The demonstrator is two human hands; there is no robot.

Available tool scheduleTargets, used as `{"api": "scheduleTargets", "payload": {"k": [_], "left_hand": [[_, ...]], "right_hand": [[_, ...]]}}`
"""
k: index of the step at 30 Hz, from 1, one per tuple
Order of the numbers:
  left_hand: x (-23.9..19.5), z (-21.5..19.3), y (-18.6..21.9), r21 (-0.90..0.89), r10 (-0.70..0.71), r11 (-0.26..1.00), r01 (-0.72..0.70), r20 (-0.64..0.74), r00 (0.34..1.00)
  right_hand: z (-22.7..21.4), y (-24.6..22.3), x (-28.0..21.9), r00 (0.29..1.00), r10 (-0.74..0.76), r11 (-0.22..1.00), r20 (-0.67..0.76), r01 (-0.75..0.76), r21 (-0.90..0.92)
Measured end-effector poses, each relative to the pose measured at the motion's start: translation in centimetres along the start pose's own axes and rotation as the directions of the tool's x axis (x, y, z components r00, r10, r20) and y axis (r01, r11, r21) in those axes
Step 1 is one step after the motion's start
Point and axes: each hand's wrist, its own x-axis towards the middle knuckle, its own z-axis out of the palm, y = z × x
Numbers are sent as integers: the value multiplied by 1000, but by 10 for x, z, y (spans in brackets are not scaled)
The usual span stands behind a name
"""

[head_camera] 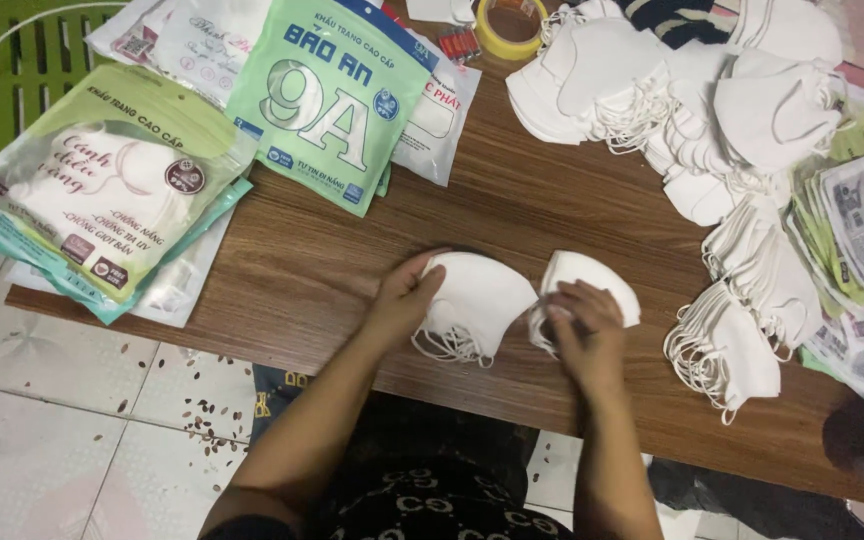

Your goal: The person sits at a table and stacks white face masks by hand. They pick up masks from a pile, align them, and place them into a neat stack. The person then picks up a plastic packaging bag and places the stack of masks inside it.

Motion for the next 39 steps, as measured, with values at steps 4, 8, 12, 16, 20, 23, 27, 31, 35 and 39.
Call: {"api": "scheduleTargets", "payload": {"k": [4, 8, 12, 16, 20, 23, 27, 31, 35, 39], "left_hand": [[12, -4, -20, 81, 121, 989, -122, 13, 993], [8, -5, -21, 65, 217, 973, -224, 97, 971], [-1, 5, 2, 65, 330, 939, -338, 105, 938], [-3, 4, 7, 191, 387, 892, -410, 146, 910], [-1, 2, 0, 245, 414, 860, -447, 179, 893], [-1, 2, -4, 291, 393, 850, -440, 206, 896], [-7, 8, 7, 279, 428, 833, -478, 224, 876], [-5, 6, 1, 298, 437, 821, -487, 222, 872], [-3, 4, -2, 268, 409, 847, -458, 222, 885], [-4, 3, -4, 248, 388, 867, -433, 210, 897]], "right_hand": [[-4, 36, 0, 970, 238, 964, -59, -228, 140], [-37, 32, 23, 975, 137, 991, -177, -133, 33], [-47, 32, 37, 974, 211, 956, 81, -188, -226], [-42, 36, 33, 956, 286, 935, 71, -262, -240], [-37, 42, 25, 985, 169, 945, -18, -167, -281], [-32, 48, 21, 997, -7, 931, -82, -23, -364], [-32, 45, 15, 986, -127, 887, -107, 65, -457], [-26, 61, 12, 982, -148, 881, -120, 76, -468], [-19, 78, 10, 964, -196, 848, -181, 74, -524], [-23, 69, 7, 953, -206, 822, -221, 46, -567]]}}
